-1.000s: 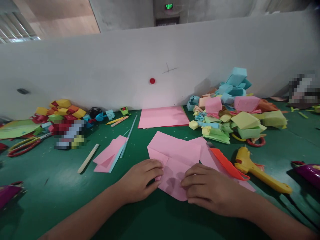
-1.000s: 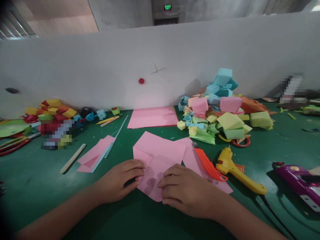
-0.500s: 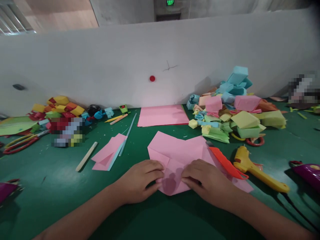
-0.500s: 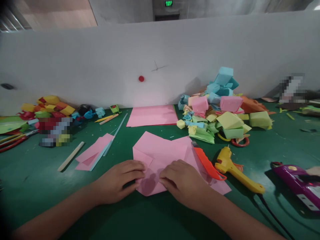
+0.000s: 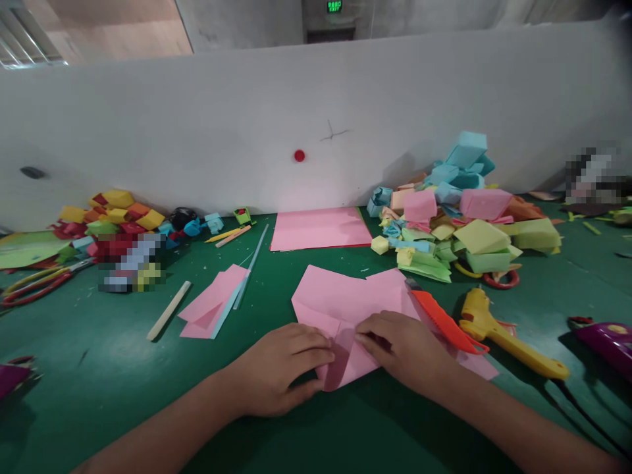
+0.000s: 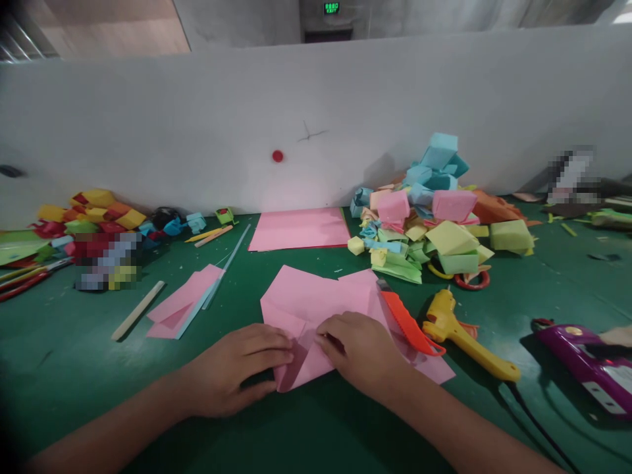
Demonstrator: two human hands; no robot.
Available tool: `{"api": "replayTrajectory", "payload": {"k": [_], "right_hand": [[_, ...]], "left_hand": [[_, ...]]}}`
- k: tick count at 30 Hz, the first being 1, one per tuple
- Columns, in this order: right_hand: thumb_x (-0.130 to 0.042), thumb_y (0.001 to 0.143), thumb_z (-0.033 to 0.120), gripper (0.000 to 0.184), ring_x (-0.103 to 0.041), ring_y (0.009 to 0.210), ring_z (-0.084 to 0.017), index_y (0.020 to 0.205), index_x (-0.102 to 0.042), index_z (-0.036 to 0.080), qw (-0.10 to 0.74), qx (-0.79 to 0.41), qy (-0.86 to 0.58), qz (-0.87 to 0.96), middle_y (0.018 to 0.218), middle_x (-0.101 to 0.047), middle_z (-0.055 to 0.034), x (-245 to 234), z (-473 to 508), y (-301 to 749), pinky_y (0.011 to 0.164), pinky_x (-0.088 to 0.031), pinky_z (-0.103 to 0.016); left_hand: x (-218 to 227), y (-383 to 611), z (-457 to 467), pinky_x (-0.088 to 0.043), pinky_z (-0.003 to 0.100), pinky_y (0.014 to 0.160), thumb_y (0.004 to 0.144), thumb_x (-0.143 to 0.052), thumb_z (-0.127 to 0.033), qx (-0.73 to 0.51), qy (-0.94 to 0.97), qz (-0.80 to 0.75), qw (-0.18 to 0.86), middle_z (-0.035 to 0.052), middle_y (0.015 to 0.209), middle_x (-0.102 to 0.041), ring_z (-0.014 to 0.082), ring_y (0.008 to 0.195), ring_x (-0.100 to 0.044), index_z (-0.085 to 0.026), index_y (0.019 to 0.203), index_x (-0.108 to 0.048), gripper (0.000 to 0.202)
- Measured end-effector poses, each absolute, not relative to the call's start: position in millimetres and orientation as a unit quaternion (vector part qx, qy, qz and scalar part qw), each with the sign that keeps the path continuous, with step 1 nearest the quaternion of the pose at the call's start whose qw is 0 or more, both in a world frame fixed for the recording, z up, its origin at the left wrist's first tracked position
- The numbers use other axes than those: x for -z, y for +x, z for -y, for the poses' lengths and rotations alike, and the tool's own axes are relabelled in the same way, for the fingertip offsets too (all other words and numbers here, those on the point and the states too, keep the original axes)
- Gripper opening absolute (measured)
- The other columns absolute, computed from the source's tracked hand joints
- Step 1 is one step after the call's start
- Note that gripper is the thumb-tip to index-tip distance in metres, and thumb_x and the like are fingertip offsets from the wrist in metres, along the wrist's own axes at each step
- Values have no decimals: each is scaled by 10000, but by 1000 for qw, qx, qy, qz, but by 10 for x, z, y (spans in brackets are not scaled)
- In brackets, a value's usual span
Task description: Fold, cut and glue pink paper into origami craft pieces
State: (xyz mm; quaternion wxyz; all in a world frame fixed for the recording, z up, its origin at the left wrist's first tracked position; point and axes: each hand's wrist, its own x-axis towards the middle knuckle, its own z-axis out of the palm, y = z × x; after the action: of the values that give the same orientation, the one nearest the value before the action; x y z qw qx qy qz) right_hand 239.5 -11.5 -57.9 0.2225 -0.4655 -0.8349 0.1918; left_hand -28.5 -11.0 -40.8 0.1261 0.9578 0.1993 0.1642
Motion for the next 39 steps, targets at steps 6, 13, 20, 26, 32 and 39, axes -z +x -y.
{"api": "replayTrajectory", "payload": {"k": [6,13,20,26,32,39], "right_hand": [[-528,954,235,194,-657,874,-234,954,-722,227,230,-173,-470,835,946,-768,-42,586,100,2381,788,-493,-394],[-545,945,211,195,-654,890,-234,963,-736,238,231,-180,-478,828,962,-772,-36,611,87,2365,808,-476,-396],[-533,964,238,182,-652,914,-242,992,-713,244,247,-186,-474,824,995,-765,-34,642,84,2365,823,-486,-414],[-535,965,254,259,-598,1053,-259,1198,-646,233,269,-187,-438,837,1135,-700,-89,510,137,2454,905,-484,-436],[-626,915,268,184,-499,1227,-298,1089,-686,277,184,-147,-358,903,1299,-628,-72,382,214,2577,1004,-423,-493],[-588,970,298,199,-533,1153,-245,1148,-674,276,152,-169,-342,912,1204,-668,-45,428,190,2587,992,-422,-438]], "left_hand": [[410,-267,159,-469,479,1051,1001,-541,-367,-135,968,-172,121,143,1369,-625,289,1231,-587,-180,1419,-503,459],[401,-249,158,-460,494,1045,1007,-509,-443,-119,980,-131,86,152,1434,-572,305,1241,-578,-205,1417,-512,474],[418,-233,151,-448,467,1055,1013,-499,-420,-105,984,-126,67,141,1439,-578,290,1266,-571,-182,1370,-546,431],[417,-247,153,-468,454,1034,1029,-473,-436,-107,981,-143,76,145,1445,-573,286,1222,-593,-172,1393,-529,453],[408,-239,150,-473,435,1040,1033,-476,-432,-112,977,-161,89,138,1395,-618,282,1233,-598,-158,1410,-521,468],[419,-238,155,-463,440,1066,1037,-476,-427,-118,978,-156,73,128,1356,-657,274,1238,-604,-122,1400,-534,477]]}}
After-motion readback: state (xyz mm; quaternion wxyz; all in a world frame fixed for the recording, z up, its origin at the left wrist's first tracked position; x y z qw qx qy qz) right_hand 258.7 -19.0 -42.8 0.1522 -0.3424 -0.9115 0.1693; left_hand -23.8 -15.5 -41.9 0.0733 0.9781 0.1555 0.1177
